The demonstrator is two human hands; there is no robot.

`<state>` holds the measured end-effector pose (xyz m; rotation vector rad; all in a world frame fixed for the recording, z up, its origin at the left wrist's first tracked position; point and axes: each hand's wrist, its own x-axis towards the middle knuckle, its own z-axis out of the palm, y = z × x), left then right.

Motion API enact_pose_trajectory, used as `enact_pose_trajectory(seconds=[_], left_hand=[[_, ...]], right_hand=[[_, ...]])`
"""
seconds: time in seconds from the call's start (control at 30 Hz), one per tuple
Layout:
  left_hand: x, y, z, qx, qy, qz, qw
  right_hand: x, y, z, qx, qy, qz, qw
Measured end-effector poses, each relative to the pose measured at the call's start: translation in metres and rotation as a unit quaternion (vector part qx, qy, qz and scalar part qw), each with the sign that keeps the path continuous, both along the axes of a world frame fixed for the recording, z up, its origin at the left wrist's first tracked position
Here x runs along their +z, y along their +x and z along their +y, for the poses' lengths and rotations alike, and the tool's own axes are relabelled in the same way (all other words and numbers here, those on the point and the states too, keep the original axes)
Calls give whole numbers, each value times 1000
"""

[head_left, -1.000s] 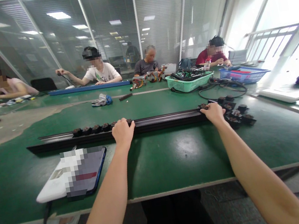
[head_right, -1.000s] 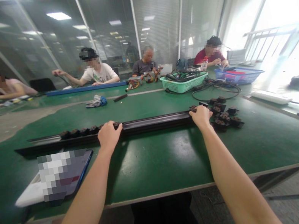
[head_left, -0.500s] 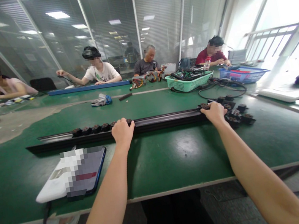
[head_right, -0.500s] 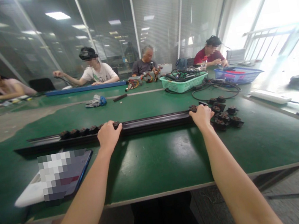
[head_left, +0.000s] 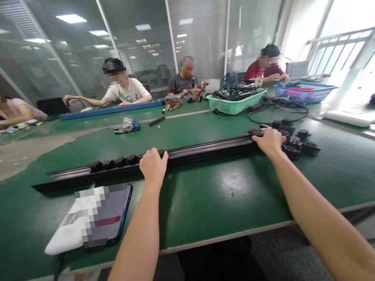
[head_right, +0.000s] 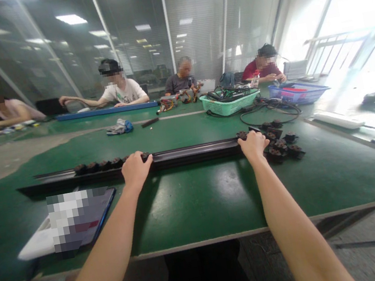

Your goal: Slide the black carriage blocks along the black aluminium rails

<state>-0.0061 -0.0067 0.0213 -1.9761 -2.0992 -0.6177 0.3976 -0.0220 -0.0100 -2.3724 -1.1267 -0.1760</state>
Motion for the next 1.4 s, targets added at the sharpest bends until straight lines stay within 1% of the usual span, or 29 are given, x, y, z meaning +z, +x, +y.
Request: enact_pose_trajectory(seconds=[0.4, 0.87, 1.17, 1.4], left_hand=[[2, 1, -2, 0, -4, -5, 1000], [0, 0, 0, 1, 2, -4, 1000], [1, 0, -1, -1, 0, -6, 1000], [1, 0, -2, -2, -3, -8, 1000]], right_hand=[[-1, 3, 2, -13, 14, 2, 1000], [-1, 3, -1, -34, 20, 0, 999], [1, 6, -2, -47, 1, 5, 999], [-2, 10, -3, -54, 21, -1, 998]])
